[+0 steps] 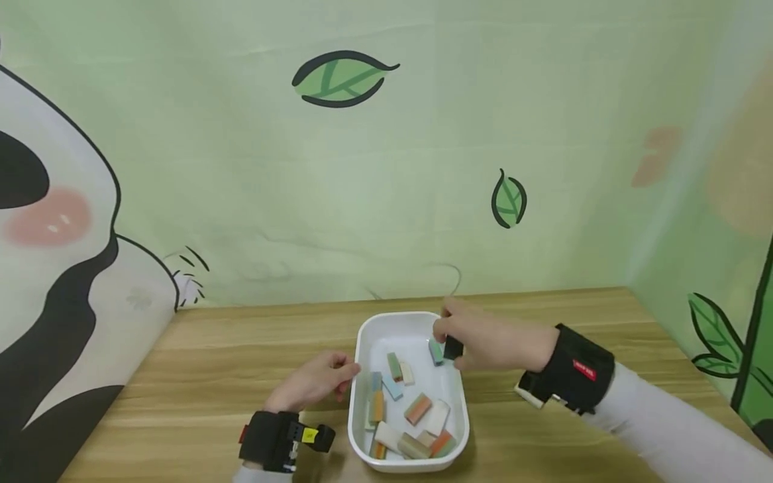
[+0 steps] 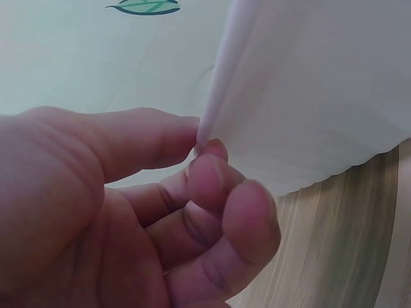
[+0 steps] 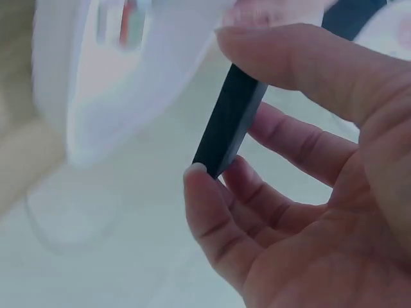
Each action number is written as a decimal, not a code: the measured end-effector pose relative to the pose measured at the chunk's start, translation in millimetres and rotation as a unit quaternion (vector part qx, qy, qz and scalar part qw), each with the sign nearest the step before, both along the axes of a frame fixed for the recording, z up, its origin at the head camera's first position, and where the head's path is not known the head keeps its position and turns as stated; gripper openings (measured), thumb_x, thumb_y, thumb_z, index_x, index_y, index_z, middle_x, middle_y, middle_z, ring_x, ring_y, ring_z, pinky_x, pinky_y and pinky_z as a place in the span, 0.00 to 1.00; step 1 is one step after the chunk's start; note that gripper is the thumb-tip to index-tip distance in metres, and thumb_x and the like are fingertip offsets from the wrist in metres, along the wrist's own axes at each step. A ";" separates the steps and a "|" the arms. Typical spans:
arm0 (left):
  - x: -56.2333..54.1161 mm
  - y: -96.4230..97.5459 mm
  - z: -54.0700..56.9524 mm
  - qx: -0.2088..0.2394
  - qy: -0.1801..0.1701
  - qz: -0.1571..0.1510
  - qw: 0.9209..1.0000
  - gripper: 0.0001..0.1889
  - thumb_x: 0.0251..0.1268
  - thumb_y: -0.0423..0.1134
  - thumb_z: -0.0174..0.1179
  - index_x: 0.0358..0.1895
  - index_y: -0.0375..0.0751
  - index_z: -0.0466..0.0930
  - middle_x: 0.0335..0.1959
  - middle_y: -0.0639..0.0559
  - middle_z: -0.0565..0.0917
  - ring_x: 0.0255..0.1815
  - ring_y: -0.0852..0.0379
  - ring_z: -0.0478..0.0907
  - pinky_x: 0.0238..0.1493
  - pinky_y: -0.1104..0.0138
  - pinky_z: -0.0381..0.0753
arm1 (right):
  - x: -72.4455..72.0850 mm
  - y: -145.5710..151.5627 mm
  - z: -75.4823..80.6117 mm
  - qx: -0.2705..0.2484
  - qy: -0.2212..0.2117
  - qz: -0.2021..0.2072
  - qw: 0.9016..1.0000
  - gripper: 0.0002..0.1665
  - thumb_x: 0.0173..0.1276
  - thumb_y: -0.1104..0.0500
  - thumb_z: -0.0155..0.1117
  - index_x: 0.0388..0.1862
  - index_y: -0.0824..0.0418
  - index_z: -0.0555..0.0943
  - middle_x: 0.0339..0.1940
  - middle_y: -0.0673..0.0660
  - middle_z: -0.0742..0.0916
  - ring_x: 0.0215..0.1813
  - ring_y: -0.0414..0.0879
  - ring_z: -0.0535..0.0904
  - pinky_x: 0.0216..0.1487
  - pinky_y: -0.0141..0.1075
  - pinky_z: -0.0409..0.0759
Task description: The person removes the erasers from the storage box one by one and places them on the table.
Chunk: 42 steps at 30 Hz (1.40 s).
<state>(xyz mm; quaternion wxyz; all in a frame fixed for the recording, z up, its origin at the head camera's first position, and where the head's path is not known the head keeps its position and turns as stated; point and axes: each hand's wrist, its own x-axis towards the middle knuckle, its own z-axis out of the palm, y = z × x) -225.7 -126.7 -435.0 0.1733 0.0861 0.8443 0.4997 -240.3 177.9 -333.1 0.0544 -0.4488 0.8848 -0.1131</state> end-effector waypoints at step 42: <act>0.7 -0.4 -0.3 0.015 -0.007 0.003 1.000 0.14 0.74 0.41 0.54 0.29 0.38 0.73 0.20 0.52 0.73 0.22 0.56 0.72 0.26 0.67 0.67 | -30.1 238.9 -114.6 0.019 -0.068 -0.344 0.936 0.22 0.62 0.45 0.70 0.28 0.60 0.73 0.21 0.50 0.71 0.25 0.45 0.65 0.29 0.37 0.61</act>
